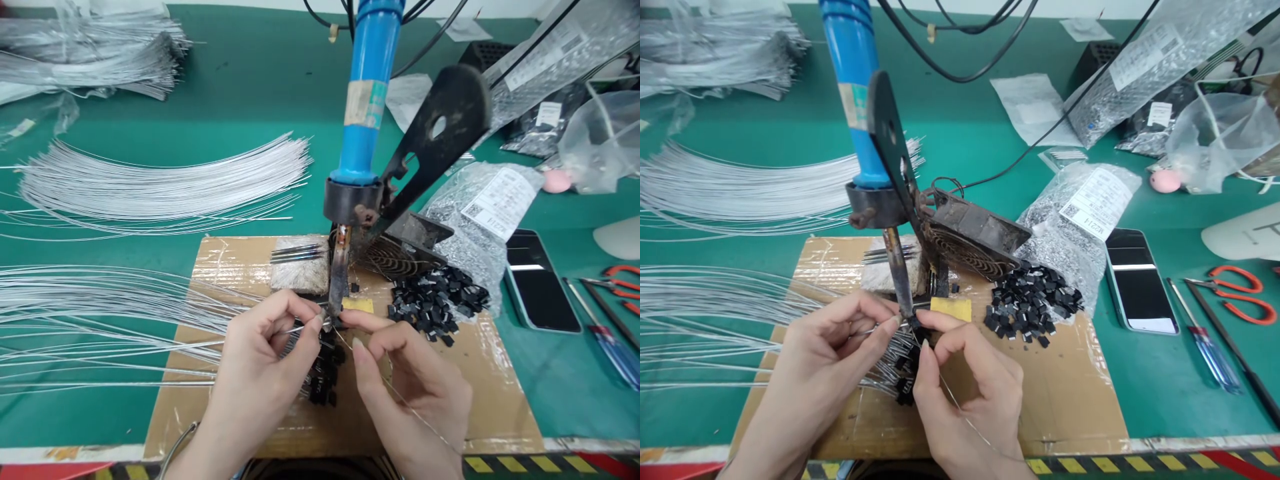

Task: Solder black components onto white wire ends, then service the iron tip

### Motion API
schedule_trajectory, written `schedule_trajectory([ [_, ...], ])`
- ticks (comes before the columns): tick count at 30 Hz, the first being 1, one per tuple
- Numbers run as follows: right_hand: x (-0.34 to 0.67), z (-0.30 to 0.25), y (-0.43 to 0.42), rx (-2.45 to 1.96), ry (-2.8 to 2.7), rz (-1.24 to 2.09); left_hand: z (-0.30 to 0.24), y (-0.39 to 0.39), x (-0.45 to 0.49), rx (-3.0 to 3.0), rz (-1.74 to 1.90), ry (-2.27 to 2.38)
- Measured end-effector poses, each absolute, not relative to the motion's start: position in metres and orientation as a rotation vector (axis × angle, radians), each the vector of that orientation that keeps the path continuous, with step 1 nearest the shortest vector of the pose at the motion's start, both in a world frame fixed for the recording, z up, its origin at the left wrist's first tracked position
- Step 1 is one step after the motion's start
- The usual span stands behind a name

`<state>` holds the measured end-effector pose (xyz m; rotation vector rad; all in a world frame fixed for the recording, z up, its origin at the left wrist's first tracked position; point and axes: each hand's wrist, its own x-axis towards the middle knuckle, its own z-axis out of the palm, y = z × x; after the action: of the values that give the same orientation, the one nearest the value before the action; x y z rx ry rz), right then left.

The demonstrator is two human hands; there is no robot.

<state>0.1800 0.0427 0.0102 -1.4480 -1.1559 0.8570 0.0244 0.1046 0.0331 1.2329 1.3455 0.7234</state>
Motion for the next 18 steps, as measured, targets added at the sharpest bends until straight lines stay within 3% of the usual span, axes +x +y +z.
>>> schedule_trajectory([
  [18, 0.1789, 0.0076, 0.0412, -1.476, -1.123, 0.860, 0.0305, 0.1030, 0.0250, 1.267, 0.721, 1.361],
])
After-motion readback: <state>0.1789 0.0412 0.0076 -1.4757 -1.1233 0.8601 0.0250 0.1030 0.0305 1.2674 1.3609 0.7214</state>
